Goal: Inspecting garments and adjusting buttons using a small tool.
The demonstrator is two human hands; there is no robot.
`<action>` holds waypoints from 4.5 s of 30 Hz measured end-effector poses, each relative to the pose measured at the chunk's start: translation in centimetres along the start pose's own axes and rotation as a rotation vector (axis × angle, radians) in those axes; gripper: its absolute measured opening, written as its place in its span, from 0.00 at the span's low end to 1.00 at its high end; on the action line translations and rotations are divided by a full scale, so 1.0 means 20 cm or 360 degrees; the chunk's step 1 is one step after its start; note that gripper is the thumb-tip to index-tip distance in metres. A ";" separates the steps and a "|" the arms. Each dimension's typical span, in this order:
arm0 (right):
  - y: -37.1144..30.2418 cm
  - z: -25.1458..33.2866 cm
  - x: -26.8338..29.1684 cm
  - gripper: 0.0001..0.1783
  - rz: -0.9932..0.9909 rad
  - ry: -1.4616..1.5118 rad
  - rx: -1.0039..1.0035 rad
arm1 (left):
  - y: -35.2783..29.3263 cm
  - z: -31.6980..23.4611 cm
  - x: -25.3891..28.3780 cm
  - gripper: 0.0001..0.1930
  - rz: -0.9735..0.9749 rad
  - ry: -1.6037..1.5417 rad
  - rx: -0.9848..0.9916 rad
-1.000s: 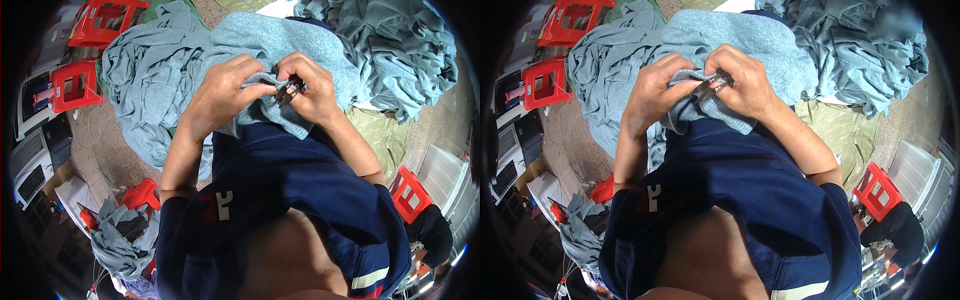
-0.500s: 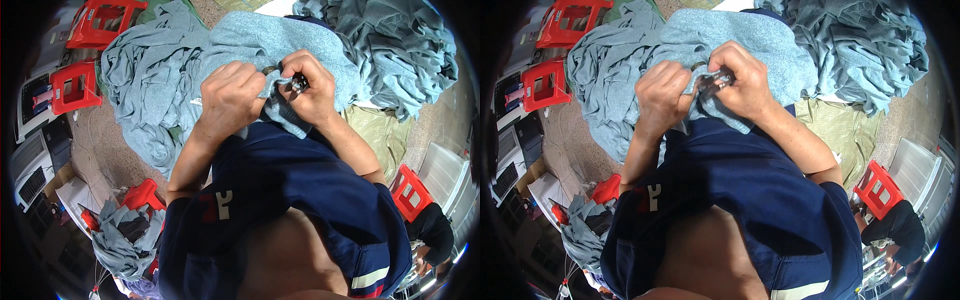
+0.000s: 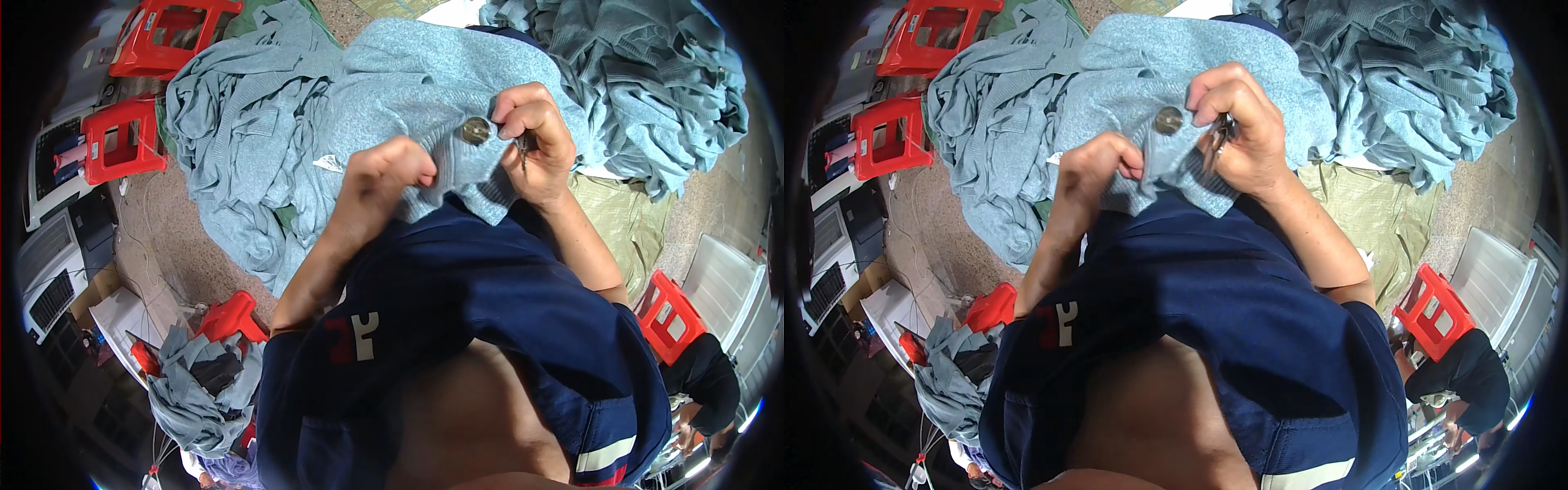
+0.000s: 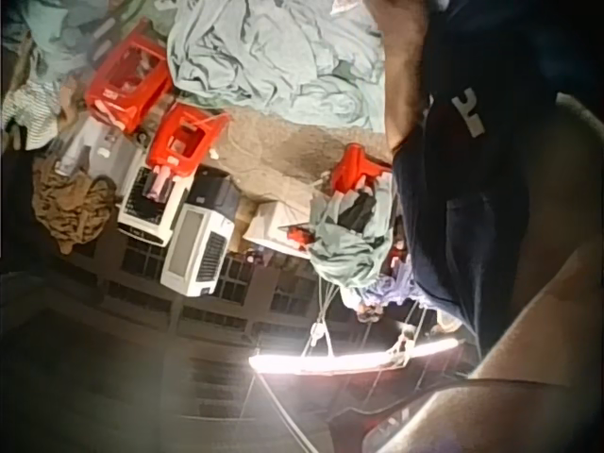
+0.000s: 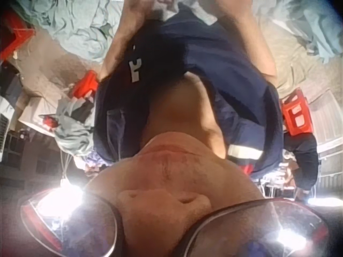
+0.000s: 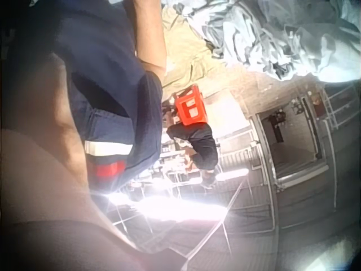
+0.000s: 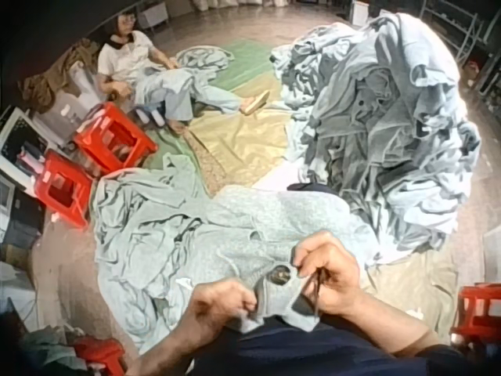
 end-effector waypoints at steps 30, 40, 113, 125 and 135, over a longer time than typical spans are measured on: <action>-0.10 0.07 -0.27 0.07 0.0884 0.0814 -0.0216 | -0.11 0.09 0.01 0.13 -0.0304 0.0211 0.0332; -0.08 0.01 -0.08 0.15 0.0379 -0.0325 -0.0556 | -0.04 0.04 0.03 0.12 -0.0433 -0.0472 0.0436; -0.11 0.01 -0.14 0.12 0.0138 -0.1288 -0.0236 | 0.04 0.22 0.01 0.11 -0.0688 -0.0614 0.0338; -0.11 -0.01 -0.14 0.11 0.0158 -0.1266 -0.0249 | 0.04 0.20 0.00 0.13 -0.0686 -0.0626 0.0347; -0.11 -0.03 -0.15 0.10 0.0163 -0.1145 -0.0295 | 0.04 0.21 0.00 0.13 -0.0690 -0.0668 0.0348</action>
Point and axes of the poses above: each hand's wrist, its own y-axis towards the middle knuckle, its own x-axis out of the back of the hand, z = x × y, the point moved 5 cm from there along y, towards the middle knuckle, and after that the axes turned 11 degrees about z, right-handed, at the moved point
